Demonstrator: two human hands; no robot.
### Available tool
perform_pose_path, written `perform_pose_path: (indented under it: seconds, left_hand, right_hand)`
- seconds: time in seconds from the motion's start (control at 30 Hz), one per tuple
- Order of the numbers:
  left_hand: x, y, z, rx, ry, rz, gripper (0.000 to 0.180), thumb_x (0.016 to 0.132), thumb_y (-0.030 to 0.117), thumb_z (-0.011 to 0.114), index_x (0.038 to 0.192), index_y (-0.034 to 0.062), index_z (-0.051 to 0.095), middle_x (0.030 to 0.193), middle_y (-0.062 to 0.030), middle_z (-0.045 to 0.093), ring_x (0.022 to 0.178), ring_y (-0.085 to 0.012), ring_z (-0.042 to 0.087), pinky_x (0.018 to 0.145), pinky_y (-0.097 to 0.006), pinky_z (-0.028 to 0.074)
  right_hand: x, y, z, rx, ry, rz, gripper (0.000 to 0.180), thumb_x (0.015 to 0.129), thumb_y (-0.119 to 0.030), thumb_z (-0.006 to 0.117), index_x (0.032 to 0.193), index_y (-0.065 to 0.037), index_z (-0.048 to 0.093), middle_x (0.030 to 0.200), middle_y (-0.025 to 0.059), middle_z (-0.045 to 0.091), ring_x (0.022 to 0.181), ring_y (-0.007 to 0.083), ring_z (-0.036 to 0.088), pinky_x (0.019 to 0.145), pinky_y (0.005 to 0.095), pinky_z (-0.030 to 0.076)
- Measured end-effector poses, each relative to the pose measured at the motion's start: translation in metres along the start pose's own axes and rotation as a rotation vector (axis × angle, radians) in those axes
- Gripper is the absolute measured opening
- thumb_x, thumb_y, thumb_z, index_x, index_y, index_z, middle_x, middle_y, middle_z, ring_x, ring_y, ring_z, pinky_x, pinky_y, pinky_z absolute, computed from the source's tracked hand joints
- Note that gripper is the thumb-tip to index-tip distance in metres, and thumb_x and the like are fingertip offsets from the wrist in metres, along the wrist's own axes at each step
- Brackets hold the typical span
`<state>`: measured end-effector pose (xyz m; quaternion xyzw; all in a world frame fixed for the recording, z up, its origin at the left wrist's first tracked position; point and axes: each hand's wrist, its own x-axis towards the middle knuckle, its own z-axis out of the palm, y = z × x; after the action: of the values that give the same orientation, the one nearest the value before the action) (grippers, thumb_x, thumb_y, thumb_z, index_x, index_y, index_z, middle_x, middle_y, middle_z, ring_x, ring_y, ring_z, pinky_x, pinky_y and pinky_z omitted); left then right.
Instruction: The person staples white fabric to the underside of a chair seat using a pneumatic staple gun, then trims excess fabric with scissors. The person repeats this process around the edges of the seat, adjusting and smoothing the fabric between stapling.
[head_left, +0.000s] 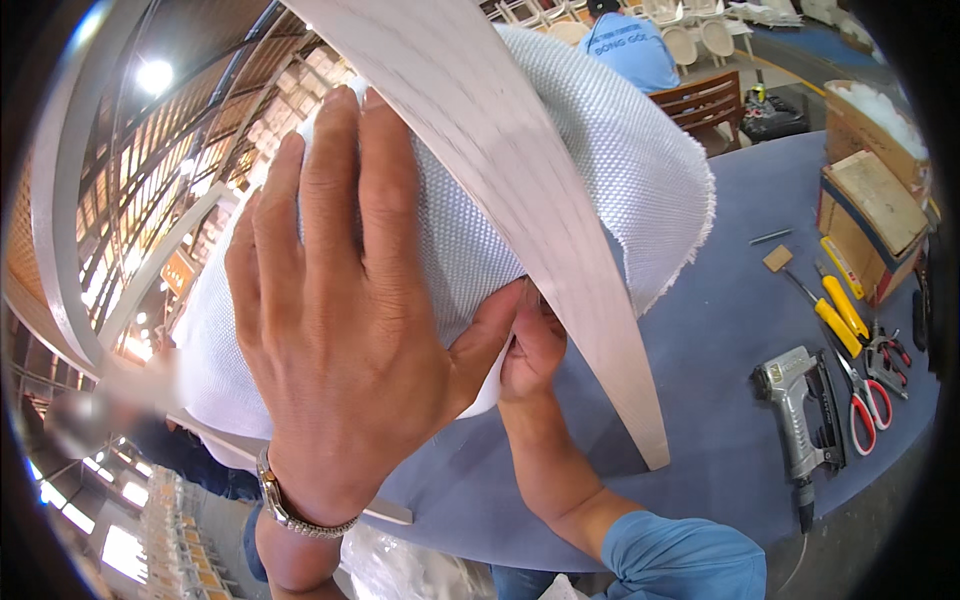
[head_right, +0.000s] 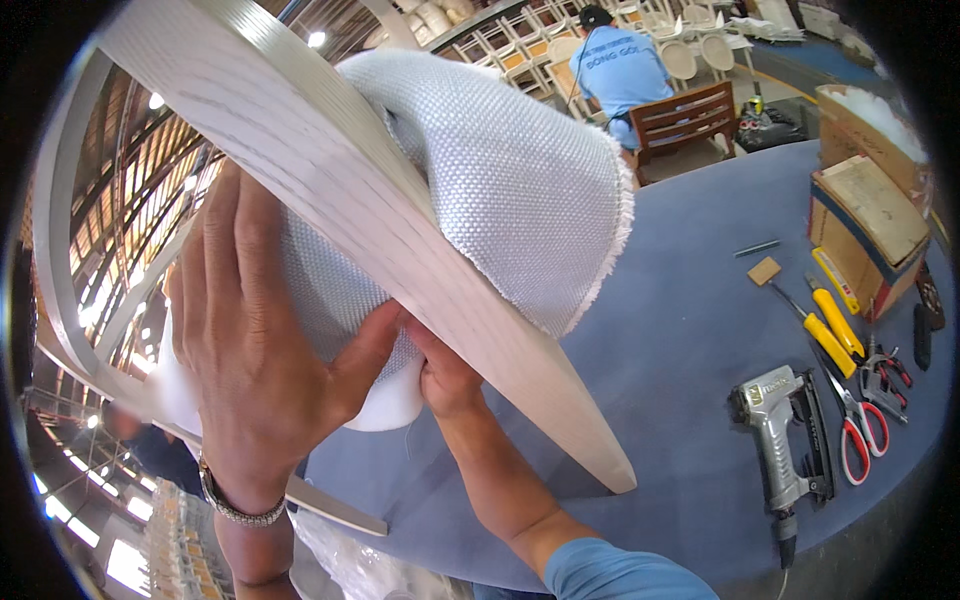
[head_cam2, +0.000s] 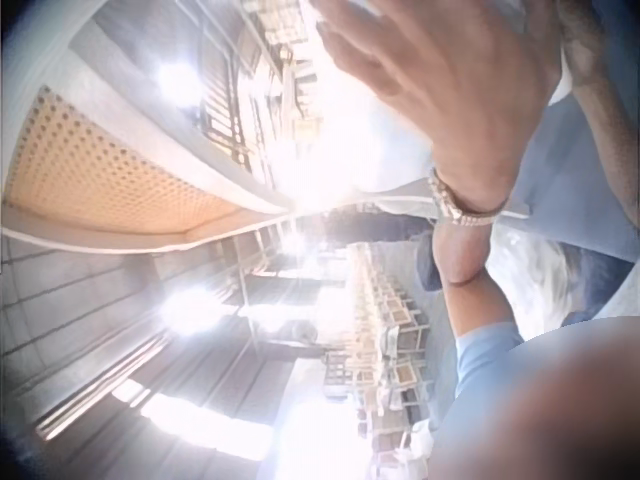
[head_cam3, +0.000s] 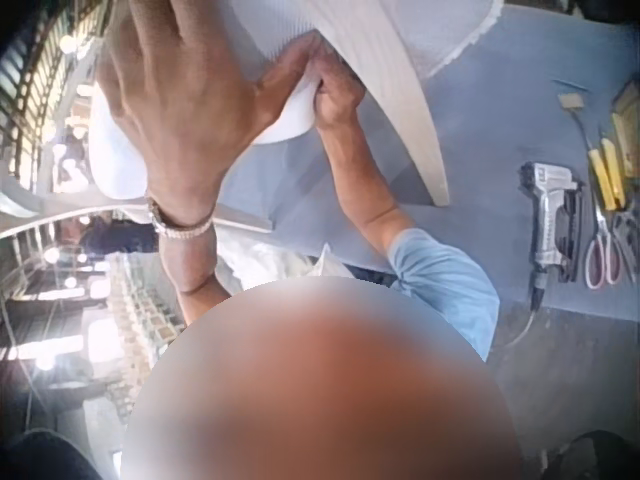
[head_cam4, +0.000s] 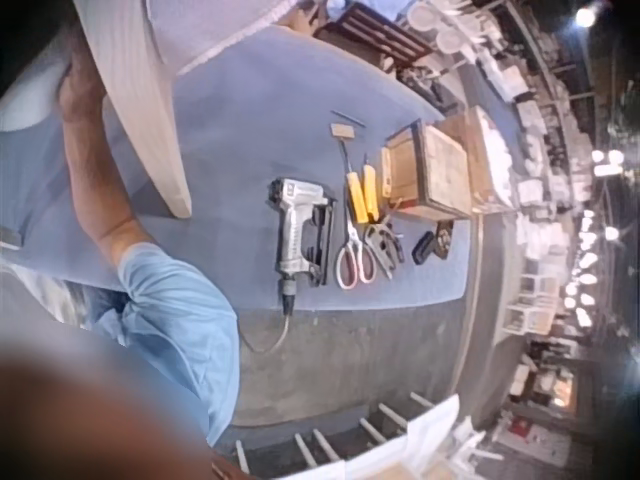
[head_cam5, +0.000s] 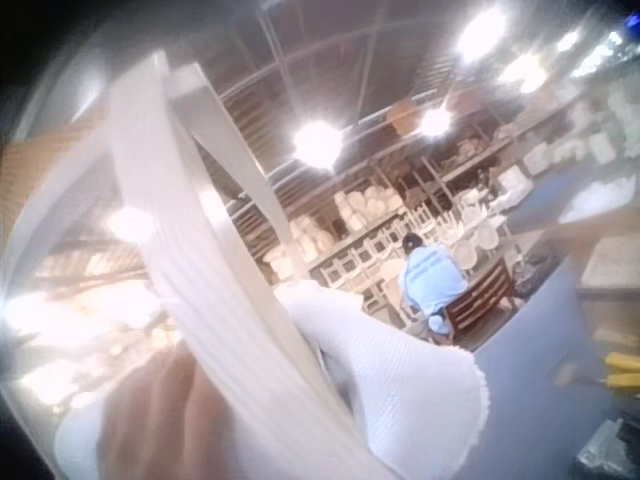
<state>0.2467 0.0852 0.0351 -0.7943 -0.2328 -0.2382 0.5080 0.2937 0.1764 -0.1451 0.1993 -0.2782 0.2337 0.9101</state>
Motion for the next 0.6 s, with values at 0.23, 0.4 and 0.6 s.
perform_pose_path:
  seconds: [0.23, 0.4, 0.6]
  left_hand:
    - [-0.001, 0.003, -0.007, -0.009, -0.024, -0.106, 0.107, 0.069, 0.048, 0.085, 0.153, 0.0012, 0.037, 0.149, -0.0205, 0.047, 0.132, -0.0399, 0.049, 0.109, -0.050, 0.038]
    - [-0.007, 0.006, -0.001, -0.013, 0.000, -0.125, 0.107, 0.071, 0.051, 0.083, 0.154, 0.0019, 0.036, 0.154, -0.0184, 0.042, 0.138, -0.0386, 0.044, 0.113, -0.051, 0.033]
    - [-0.005, 0.006, -0.003, -0.043, 0.038, -0.148, 0.109, 0.069, 0.050, 0.085, 0.155, 0.0031, 0.037, 0.155, -0.0166, 0.044, 0.139, -0.0376, 0.044, 0.114, -0.054, 0.031]
  right_hand:
    - [0.014, -0.001, -0.002, -0.327, -0.054, -0.022, 0.037, 0.100, -0.008, 0.060, 0.135, 0.003, 0.057, 0.133, 0.0098, 0.062, 0.122, 0.0188, 0.058, 0.104, 0.0346, 0.045]
    - [0.033, 0.003, 0.005, -0.376, 0.053, 0.068, 0.038, 0.102, -0.012, 0.059, 0.137, 0.003, 0.055, 0.135, 0.0102, 0.060, 0.123, 0.0188, 0.056, 0.105, 0.0349, 0.045]
    - [0.036, 0.017, -0.006, -0.254, 0.151, 0.316, 0.040, 0.103, -0.015, 0.059, 0.139, 0.003, 0.053, 0.138, 0.0104, 0.059, 0.124, 0.0189, 0.055, 0.105, 0.0353, 0.044]
